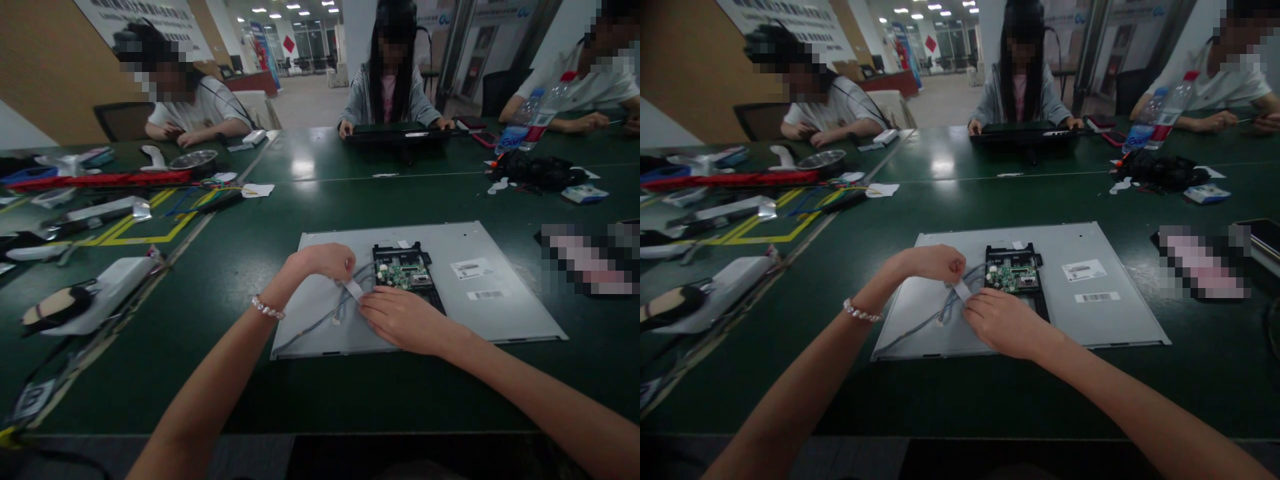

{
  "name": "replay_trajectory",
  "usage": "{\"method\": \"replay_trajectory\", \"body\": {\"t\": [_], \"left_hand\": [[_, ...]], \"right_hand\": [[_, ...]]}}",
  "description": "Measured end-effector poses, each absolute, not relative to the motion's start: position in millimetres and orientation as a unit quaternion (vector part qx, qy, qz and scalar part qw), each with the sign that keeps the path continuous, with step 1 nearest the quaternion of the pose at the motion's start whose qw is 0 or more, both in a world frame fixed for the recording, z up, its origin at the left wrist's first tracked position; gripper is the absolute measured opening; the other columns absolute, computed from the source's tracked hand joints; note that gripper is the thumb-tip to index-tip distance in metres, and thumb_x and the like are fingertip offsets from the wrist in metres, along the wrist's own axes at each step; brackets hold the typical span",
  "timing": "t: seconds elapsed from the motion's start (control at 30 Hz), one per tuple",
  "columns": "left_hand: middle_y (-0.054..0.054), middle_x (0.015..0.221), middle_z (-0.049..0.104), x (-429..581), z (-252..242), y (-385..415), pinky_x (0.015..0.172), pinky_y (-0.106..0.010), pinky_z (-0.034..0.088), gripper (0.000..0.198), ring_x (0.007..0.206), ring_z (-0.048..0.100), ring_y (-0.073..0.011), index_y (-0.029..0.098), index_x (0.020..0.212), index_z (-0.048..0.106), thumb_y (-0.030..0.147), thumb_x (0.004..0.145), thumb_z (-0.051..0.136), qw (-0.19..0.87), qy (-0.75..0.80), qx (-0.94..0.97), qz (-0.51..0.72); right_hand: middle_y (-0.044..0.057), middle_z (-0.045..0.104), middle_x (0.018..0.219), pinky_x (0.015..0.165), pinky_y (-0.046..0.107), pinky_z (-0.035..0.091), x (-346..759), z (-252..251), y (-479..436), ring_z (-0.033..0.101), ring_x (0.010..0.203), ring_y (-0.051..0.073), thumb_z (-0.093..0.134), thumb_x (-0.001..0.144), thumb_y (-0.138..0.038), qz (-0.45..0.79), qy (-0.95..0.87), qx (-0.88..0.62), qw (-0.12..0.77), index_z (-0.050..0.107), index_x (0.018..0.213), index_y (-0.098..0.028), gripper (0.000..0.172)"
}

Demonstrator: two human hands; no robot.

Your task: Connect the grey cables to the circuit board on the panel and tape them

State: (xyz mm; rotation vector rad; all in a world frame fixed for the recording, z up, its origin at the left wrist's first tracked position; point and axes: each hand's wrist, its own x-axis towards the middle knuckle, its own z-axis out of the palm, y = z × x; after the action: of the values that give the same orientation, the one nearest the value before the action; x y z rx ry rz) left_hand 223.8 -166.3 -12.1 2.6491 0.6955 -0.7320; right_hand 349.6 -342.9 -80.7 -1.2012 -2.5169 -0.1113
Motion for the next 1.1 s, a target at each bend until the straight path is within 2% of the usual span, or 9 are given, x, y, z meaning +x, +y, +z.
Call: {"method": "replay_trajectory", "body": {"t": [0.13, 0.23, 0.5, 0.7, 0.87, 1.1], "left_hand": [[-0.006, 0.083, 0.070, 222.0, -11.4, -168.3, 0.057, -0.025, 0.036, 0.028, 0.067, 0.056, -0.0159, 0.014, 0.088, 0.070, 0.039, 0.075, 0.067, 0.139, 0.235, 0.927, -0.258], [-0.009, 0.087, 0.070, 224.1, -9.1, -176.5, 0.059, -0.026, 0.036, 0.035, 0.071, 0.056, -0.0178, 0.012, 0.091, 0.070, 0.043, 0.076, 0.068, 0.100, 0.239, 0.927, -0.270], [-0.013, 0.091, 0.069, 221.6, -10.1, -189.9, 0.066, -0.028, 0.041, 0.034, 0.077, 0.060, -0.0210, 0.011, 0.094, 0.069, 0.039, 0.076, 0.067, 0.078, 0.277, 0.925, -0.249], [-0.013, 0.100, 0.064, 192.4, -34.6, -214.8, 0.080, -0.032, 0.045, 0.026, 0.092, 0.060, -0.0236, 0.010, 0.098, 0.062, 0.029, 0.080, 0.060, 0.087, 0.336, 0.934, -0.087], [-0.012, 0.107, 0.059, 177.6, -49.5, -245.7, 0.091, -0.035, 0.044, 0.025, 0.102, 0.056, -0.0246, 0.012, 0.105, 0.058, 0.024, 0.084, 0.058, 0.082, 0.405, 0.910, 0.030], [-0.011, 0.118, 0.057, 184.2, -48.4, -280.2, 0.088, -0.037, 0.046, 0.027, 0.110, 0.054, -0.0271, 0.016, 0.114, 0.056, 0.022, 0.087, 0.056, 0.045, 0.470, 0.881, 0.037]], "right_hand": [[0.015, 0.070, 0.116, 0.103, 0.038, 0.046, 348.4, -79.8, -344.2, 0.066, 0.106, 0.022, 0.048, 0.094, -0.015, -0.039, -0.889, -0.417, 0.184, 0.068, 0.108, -0.008, 0.025], [0.014, 0.071, 0.114, 0.102, 0.037, 0.046, 347.3, -78.6, -345.2, 0.066, 0.104, 0.021, 0.048, 0.094, -0.015, -0.037, -0.889, -0.419, 0.183, 0.068, 0.106, -0.008, 0.025], [0.015, 0.070, 0.114, 0.102, 0.037, 0.046, 343.8, -74.7, -348.4, 0.065, 0.105, 0.021, 0.046, 0.095, -0.016, -0.019, -0.890, -0.429, 0.153, 0.067, 0.108, -0.008, 0.025], [0.019, 0.066, 0.120, 0.102, 0.041, 0.045, 334.5, -66.0, -357.1, 0.063, 0.111, 0.026, 0.049, 0.094, -0.022, -0.012, -0.885, -0.447, 0.125, 0.064, 0.112, -0.007, 0.027], [0.021, 0.059, 0.132, 0.108, 0.043, 0.041, 330.3, -65.4, -371.7, 0.057, 0.121, 0.030, 0.055, 0.091, -0.031, 0.025, -0.865, -0.483, 0.134, 0.057, 0.125, -0.007, 0.042], [0.022, 0.039, 0.150, 0.113, 0.048, 0.034, 326.1, -77.2, -390.0, 0.037, 0.139, 0.031, 0.058, 0.089, -0.040, 0.088, -0.826, -0.524, 0.185, 0.042, 0.142, -0.009, 0.063]]}}
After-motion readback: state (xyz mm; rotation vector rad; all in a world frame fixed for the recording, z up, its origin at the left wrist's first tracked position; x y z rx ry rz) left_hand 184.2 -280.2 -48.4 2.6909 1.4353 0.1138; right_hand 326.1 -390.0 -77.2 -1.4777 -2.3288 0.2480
